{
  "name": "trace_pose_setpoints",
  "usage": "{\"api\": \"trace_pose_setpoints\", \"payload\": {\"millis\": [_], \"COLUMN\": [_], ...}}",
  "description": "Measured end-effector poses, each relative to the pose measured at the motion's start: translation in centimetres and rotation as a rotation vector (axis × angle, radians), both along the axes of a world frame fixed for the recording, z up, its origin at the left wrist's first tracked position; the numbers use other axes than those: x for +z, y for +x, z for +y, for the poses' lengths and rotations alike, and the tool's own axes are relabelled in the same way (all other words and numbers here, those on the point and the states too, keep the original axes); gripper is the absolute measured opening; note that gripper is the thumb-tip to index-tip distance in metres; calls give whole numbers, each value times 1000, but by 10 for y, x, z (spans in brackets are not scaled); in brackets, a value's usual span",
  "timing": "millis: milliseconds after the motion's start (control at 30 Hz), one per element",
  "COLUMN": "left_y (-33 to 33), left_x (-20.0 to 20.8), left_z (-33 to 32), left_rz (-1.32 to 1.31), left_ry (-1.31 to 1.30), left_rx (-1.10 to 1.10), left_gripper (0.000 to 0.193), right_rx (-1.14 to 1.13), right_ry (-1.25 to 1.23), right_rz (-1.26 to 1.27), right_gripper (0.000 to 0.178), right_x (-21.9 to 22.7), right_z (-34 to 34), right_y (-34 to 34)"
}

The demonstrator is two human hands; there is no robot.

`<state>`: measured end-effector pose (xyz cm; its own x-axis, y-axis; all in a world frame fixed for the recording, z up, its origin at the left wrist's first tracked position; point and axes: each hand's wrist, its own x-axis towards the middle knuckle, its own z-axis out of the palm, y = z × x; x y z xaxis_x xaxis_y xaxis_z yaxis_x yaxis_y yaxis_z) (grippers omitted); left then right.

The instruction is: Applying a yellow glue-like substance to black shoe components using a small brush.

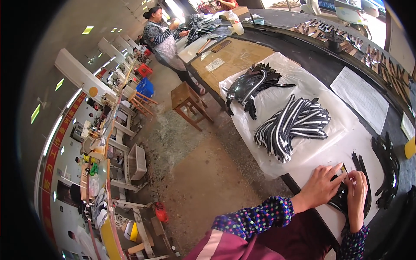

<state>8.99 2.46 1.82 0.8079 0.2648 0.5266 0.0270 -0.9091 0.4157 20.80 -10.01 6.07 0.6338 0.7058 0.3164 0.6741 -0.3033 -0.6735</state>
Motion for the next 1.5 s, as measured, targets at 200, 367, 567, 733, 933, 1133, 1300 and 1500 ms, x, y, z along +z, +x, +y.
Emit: {"api": "trace_pose_setpoints", "payload": {"millis": [200, 367, 567, 733, 933, 1133, 1300, 1500], "left_y": [-1, -2, 2, -5, -25, -36, -34, -24], "left_x": [2, 4, 4, 2, 9, 11, 11, 24], "left_z": [1, 4, 1, -6, -4, -3, -9, -8], "left_rz": [13, -3, -33, -25, 40, 82, 180, 229], "left_ry": [-10, 30, 13, 57, 138, 85, 90, 33], "left_rx": [19, -9, -49, -64, -35, -40, -21, -56], "left_gripper": [44, 34, 26, 26, 35, 34, 33, 31], "right_rx": [-19, -97, -141, -178, -232, -32, -35, -23], "right_ry": [74, 76, 106, 92, 135, 207, 71, 36], "right_rz": [-61, -132, -176, -203, -119, 478, 194, 147], "right_gripper": [8, 6, 5, 4, 7, 7, 10, 13], "right_x": [-11, -18, -27, -30, 0, 14, 5, 5], "right_z": [-4, -10, -17, -24, -17, -7, -12, -12], "right_y": [21, 38, 46, 47, 30, 5, 10, 8]}}
